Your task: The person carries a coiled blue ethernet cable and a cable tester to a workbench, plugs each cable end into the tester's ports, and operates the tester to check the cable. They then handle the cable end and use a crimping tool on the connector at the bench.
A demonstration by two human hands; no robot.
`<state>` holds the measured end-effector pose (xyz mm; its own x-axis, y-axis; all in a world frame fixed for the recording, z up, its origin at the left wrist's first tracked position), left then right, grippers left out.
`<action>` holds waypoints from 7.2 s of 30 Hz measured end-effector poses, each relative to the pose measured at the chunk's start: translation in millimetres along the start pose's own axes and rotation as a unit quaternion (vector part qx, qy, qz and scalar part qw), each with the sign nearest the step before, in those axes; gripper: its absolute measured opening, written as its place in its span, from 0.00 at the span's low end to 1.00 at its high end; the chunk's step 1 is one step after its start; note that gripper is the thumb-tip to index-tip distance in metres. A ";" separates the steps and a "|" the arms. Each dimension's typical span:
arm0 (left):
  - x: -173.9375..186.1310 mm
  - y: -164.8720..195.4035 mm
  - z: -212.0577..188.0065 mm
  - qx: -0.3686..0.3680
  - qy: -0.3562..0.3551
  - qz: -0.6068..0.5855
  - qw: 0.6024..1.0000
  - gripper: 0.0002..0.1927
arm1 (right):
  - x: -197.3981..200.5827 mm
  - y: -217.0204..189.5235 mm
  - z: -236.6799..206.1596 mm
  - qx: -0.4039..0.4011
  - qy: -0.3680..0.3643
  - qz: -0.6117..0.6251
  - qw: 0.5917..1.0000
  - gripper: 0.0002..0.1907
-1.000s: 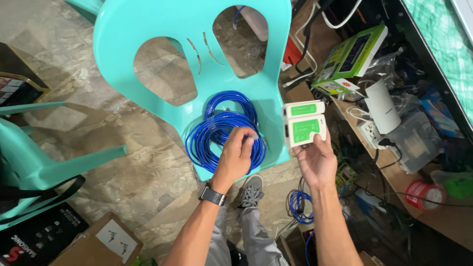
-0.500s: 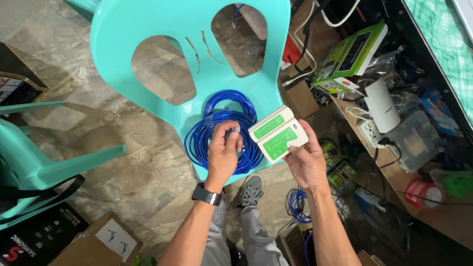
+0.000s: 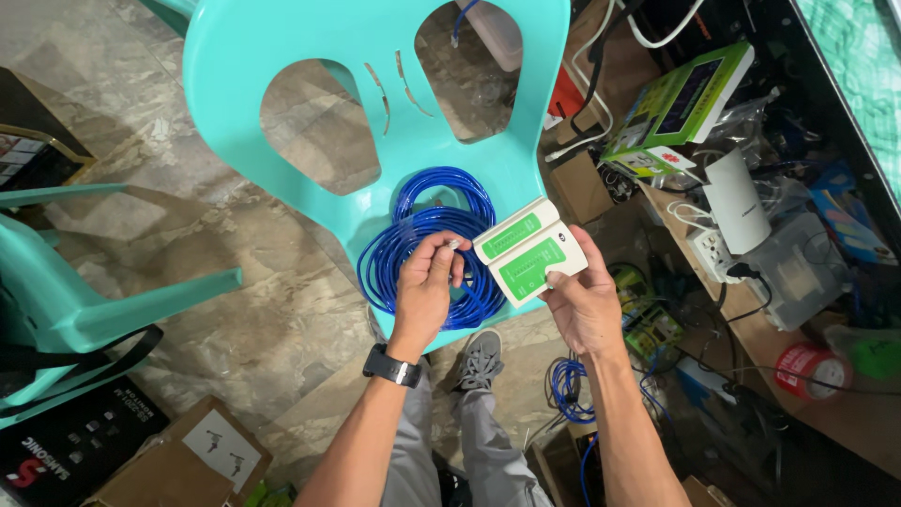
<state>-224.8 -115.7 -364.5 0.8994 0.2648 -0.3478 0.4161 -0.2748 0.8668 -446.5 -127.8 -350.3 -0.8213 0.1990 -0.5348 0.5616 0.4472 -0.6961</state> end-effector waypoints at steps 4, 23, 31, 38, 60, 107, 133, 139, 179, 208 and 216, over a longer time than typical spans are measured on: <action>1.4 3.5 0.6 0.002 -0.003 0.010 1.000 0.11 | -3.9 -2.3 0.6 0.004 0.009 -0.020 1.000 0.34; 4.9 14.3 -2.8 0.003 -0.014 0.039 0.999 0.11 | -8.8 8.4 1.3 0.013 0.001 -0.004 1.000 0.35; 7.1 13.3 -0.1 0.006 -0.015 0.046 0.999 0.11 | -12.3 6.9 2.2 0.019 0.003 -0.008 1.000 0.35; 8.3 13.8 -2.8 0.009 -0.017 0.026 0.999 0.11 | -18.6 4.5 0.9 0.018 0.000 -0.007 1.000 0.35; -38.5 114.5 -84.4 -0.025 -0.066 -0.114 0.991 0.08 | -65.1 -81.4 -51.0 0.077 0.010 -0.002 0.997 0.35; 230.8 681.4 -228.1 -0.313 -0.093 -0.043 0.944 0.04 | -690.2 -108.6 -176.1 0.102 -0.208 -0.034 0.972 0.31; 417.3 871.2 128.2 -0.345 0.012 -0.110 0.932 0.07 | -1021.6 -108.5 171.4 0.055 -0.281 -0.041 0.957 0.27; 518.1 943.5 237.3 -0.359 0.055 -0.157 0.918 0.08 | -1129.1 -65.5 280.1 0.018 -0.245 -0.053 0.968 0.28; 1271.5 1358.1 800.8 -0.332 0.176 0.044 0.926 0.07 | -1907.1 324.8 778.3 -0.072 -0.250 -0.017 0.965 0.30; 1399.5 1323.9 918.2 -0.304 0.038 -0.139 0.942 0.08 | -1998.1 478.1 845.5 -0.051 -0.229 0.067 0.970 0.33; 1383.4 1302.0 927.4 -0.319 0.065 -0.111 0.939 0.06 | -1972.6 475.4 869.9 -0.073 -0.254 0.082 0.961 0.33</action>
<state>1685.4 -964.4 -48.4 0.7586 0.3716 -0.5352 0.3902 0.3987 0.8299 1528.0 -1066.3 -43.0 -0.5478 -0.1577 -0.8216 0.6287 0.5704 -0.5286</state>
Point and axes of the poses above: each hand's wrist, its own z-axis towards the middle knuckle, its own x-axis out of the back of the hand, y = z × x, the point moved 2 cm from there along z, towards the middle knuckle
